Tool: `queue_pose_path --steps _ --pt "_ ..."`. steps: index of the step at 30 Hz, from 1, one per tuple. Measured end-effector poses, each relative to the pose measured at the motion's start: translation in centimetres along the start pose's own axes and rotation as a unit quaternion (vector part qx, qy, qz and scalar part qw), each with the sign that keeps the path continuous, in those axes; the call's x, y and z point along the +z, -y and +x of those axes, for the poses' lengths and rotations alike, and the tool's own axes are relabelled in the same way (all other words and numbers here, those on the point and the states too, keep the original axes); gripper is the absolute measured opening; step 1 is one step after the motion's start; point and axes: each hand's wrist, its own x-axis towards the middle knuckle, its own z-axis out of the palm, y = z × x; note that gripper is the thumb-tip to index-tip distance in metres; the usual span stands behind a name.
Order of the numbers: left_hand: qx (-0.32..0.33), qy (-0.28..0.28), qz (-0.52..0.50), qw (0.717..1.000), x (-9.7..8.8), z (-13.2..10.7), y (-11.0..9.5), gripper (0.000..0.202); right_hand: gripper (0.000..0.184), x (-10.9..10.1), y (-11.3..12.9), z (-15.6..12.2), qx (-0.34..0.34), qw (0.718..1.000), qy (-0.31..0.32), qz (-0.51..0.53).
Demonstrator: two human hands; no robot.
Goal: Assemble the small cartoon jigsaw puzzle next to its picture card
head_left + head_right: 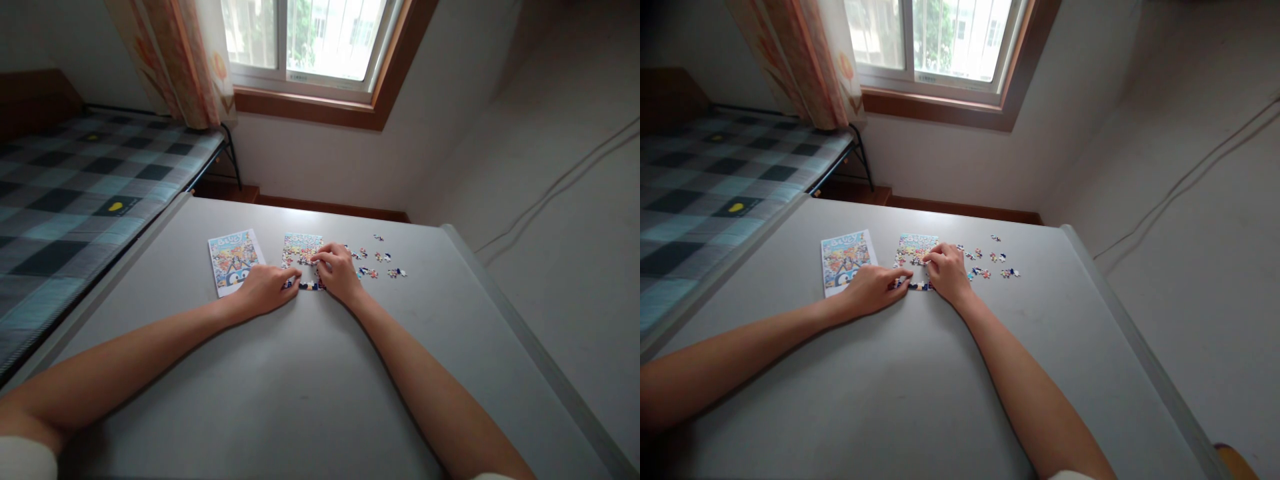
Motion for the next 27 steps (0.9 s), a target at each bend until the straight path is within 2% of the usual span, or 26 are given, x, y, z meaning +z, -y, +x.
queue_pose_path --steps 27 --pt "-0.008 0.011 0.017 1.0 -0.3 0.07 -0.17 0.026 0.023 0.09 0.02 0.02 -0.003 1.0 0.0 -0.002"
